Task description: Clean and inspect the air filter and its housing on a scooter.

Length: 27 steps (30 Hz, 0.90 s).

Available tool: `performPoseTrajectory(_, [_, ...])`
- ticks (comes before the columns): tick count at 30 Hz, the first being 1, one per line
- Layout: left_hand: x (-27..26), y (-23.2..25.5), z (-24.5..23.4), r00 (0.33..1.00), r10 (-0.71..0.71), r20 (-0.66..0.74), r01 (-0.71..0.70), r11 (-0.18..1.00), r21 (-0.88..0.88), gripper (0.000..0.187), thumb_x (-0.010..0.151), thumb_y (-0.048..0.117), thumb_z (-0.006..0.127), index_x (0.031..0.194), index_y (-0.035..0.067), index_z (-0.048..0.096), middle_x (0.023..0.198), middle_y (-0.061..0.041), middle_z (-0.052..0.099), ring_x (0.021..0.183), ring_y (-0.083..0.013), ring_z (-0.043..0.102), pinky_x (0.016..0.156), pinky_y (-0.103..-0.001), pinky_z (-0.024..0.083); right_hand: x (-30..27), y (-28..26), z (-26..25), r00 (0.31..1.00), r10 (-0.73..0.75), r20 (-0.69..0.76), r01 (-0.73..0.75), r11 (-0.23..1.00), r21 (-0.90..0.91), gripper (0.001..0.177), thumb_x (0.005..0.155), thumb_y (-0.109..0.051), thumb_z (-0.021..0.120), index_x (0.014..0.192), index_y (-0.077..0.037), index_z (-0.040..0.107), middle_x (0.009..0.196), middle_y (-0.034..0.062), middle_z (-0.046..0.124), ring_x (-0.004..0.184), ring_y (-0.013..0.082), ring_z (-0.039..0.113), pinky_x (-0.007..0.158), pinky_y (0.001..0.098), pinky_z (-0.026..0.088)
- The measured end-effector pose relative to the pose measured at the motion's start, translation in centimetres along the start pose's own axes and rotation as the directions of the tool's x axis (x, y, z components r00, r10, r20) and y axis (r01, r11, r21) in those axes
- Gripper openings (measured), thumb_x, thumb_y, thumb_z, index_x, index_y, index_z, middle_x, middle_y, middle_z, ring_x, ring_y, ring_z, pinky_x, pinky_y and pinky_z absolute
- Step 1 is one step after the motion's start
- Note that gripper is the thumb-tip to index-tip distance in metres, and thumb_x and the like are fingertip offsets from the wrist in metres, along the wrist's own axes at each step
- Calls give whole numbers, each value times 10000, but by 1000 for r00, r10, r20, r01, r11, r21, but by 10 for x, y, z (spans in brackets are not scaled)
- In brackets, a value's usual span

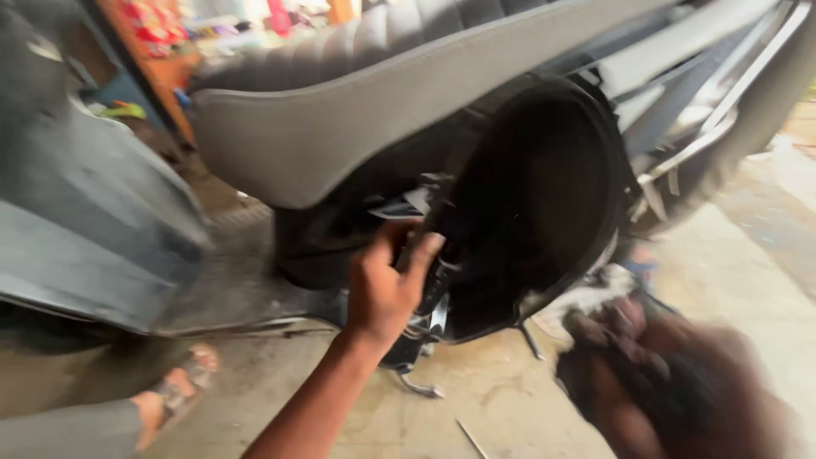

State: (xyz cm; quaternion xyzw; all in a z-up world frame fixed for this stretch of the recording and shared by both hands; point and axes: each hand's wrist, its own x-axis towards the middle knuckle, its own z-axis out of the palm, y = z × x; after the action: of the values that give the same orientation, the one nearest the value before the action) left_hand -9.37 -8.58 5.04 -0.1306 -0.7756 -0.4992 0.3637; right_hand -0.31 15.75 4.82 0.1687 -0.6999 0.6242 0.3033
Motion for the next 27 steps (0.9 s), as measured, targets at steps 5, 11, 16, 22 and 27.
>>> performPoseTrajectory(5, [6, 8, -19, 997, -39, -68, 32, 994, -108, 313, 1021, 313, 688, 1118, 16, 699, 794, 6, 606, 724, -63, 499, 657, -230, 448, 0, 22, -3, 915, 154, 372, -113, 985, -131, 401, 826, -162, 794, 1199, -173, 647, 961, 0, 806, 818, 103, 812, 715, 288, 638])
performPoseTrajectory(11, [2, 8, -14, 997, 43, -66, -47, 997, -55, 308, 994, 295, 707, 1133, 20, 690, 831, 21, 664, 733, -53, 555, 679, -221, 485, 12, 29, 7, 661, 241, 710, 242, 828, -506, 445, 885, -440, 794, 1301, -316, 695, 990, -41, 839, 687, 218, 807, 644, 339, 644])
performPoseTrajectory(16, [-2, 6, -7, 995, 71, -75, -72, 997, -12, 278, 996, 258, 715, 1129, 16, 679, 839, 21, 680, 747, -64, 604, 703, -237, 522, 28, 10, 7, 597, 255, 761, 252, 840, -480, 367, 917, -432, 711, 1234, -253, 666, 905, -8, 818, 684, 275, 781, 595, 403, 607])
performPoseTrajectory(22, [-4, 16, 1, 990, -70, -118, 58, 993, -103, 299, 1040, 311, 651, 1062, 14, 675, 826, 34, 639, 755, -65, 561, 712, -243, 493, 29, 3, 11, 427, 475, 770, 254, 753, -606, 459, 922, -480, 665, 1340, -290, 660, 1052, 1, 779, 762, 269, 774, 670, 396, 620])
performPoseTrajectory(27, [-1, 23, 1, 955, -284, -88, 260, 941, -215, 362, 1030, 386, 603, 905, 46, 618, 703, 65, 475, 645, -42, 408, 564, -254, 360, 29, 7, 12, 253, 475, 843, 366, 760, -538, 450, 981, -432, 623, 1398, -264, 635, 1226, -19, 708, 823, 229, 773, 706, 382, 625])
